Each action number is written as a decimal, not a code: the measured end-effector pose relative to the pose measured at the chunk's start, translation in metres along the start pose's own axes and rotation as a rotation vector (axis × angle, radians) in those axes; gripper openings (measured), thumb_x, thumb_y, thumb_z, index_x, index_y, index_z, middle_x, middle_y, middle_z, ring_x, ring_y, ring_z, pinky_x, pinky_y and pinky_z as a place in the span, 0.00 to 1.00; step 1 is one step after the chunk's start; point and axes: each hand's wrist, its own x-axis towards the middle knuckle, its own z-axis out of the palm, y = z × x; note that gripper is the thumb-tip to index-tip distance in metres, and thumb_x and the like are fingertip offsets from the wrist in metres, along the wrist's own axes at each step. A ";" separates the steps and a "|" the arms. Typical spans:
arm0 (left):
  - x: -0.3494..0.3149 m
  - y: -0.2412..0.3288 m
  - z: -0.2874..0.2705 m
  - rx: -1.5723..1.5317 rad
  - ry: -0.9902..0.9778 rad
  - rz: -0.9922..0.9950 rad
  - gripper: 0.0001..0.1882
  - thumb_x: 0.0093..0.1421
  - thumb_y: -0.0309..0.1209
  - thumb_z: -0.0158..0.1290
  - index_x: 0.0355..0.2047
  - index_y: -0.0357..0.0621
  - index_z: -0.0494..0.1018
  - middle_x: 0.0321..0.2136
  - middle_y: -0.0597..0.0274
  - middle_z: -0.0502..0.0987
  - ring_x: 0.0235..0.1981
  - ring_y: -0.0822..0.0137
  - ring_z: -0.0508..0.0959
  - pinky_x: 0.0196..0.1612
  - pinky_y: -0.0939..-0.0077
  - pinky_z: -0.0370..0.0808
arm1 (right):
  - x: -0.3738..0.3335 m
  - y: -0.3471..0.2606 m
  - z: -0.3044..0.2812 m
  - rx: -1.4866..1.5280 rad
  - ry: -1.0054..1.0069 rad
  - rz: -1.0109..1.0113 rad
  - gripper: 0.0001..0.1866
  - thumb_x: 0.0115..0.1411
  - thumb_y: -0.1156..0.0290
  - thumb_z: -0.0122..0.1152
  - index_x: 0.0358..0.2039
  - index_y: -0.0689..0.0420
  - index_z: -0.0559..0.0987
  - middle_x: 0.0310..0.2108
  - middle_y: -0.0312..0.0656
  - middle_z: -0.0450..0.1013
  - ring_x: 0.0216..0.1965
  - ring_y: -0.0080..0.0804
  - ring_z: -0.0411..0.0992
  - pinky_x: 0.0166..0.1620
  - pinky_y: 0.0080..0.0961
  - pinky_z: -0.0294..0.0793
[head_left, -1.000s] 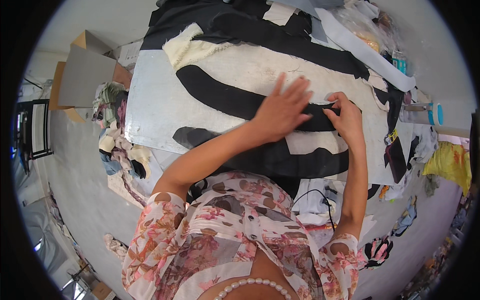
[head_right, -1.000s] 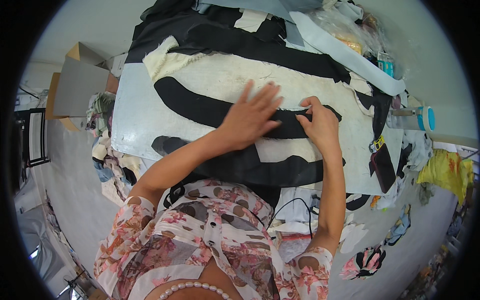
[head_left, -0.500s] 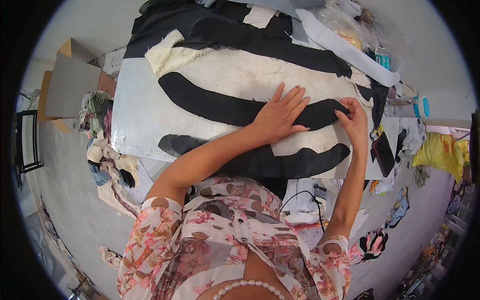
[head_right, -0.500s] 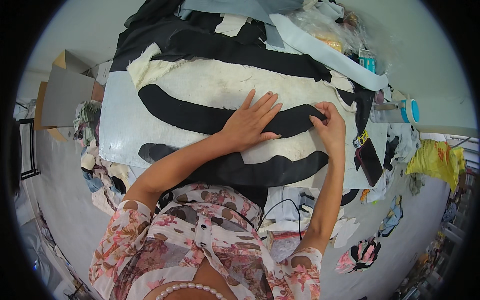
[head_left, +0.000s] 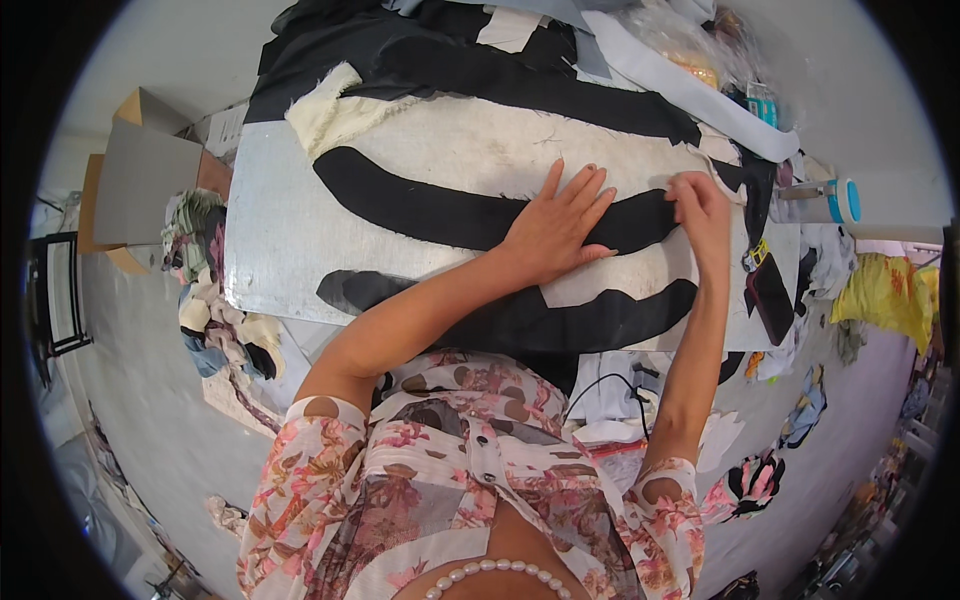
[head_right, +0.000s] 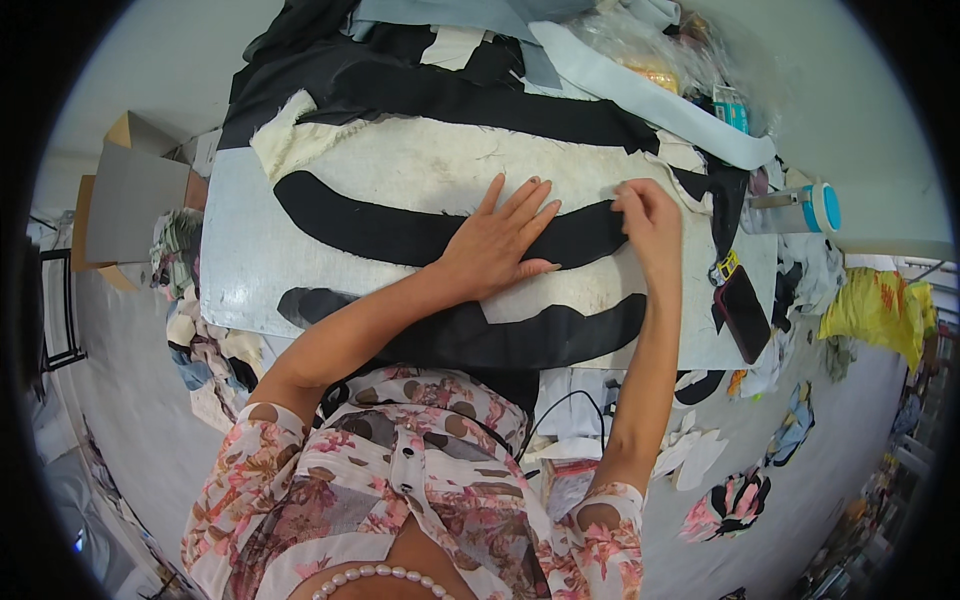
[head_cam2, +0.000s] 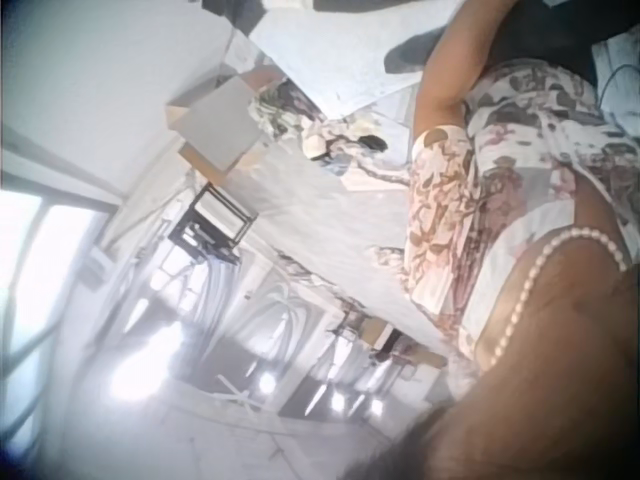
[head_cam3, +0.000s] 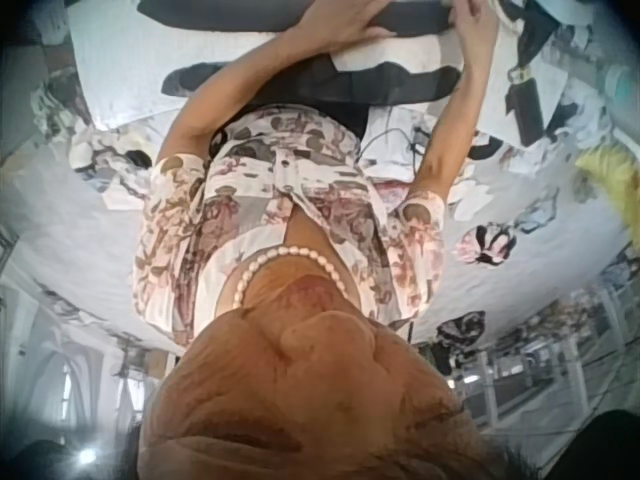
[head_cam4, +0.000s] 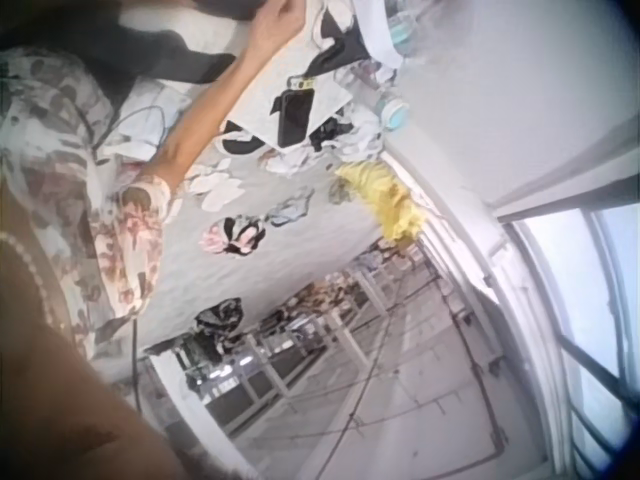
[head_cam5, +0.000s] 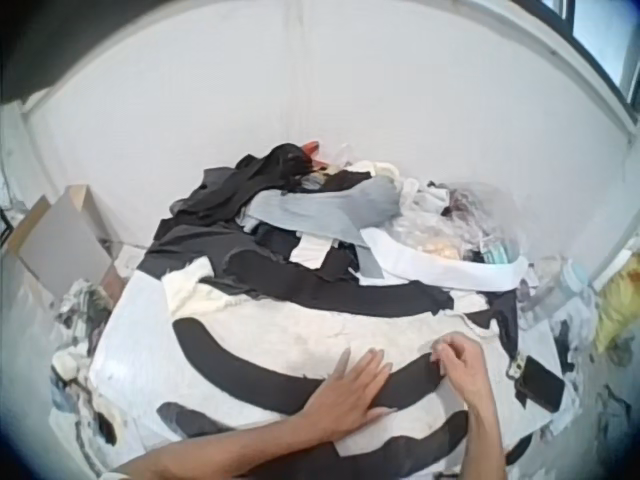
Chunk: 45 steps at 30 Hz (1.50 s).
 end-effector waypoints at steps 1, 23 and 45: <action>0.000 0.000 0.000 0.004 -0.001 -0.002 0.41 0.64 0.59 0.41 0.65 0.39 0.58 0.66 0.47 0.56 0.69 0.54 0.53 0.70 0.49 0.43 | 0.007 0.015 0.007 -0.014 -0.055 0.047 0.08 0.64 0.69 0.55 0.35 0.60 0.78 0.26 0.32 0.74 0.20 0.15 0.64 0.24 0.15 0.62; -0.202 -0.064 -0.098 -0.286 0.556 -0.439 0.12 0.55 0.24 0.59 0.41 0.45 0.79 0.45 0.58 0.80 0.57 0.51 0.73 0.57 0.60 0.68 | -0.109 -0.081 0.086 -0.277 -0.377 -0.116 0.07 0.55 0.75 0.65 0.34 0.61 0.79 0.24 0.32 0.72 0.24 0.17 0.66 0.28 0.17 0.65; -0.250 -0.048 -0.066 0.031 0.260 -0.675 0.26 0.61 0.33 0.52 0.61 0.51 0.68 0.66 0.50 0.57 0.69 0.47 0.54 0.67 0.42 0.44 | -0.087 -0.083 0.122 0.573 -0.626 -0.016 0.05 0.57 0.80 0.59 0.27 0.59 0.72 0.32 0.34 0.74 0.29 0.11 0.66 0.33 0.12 0.63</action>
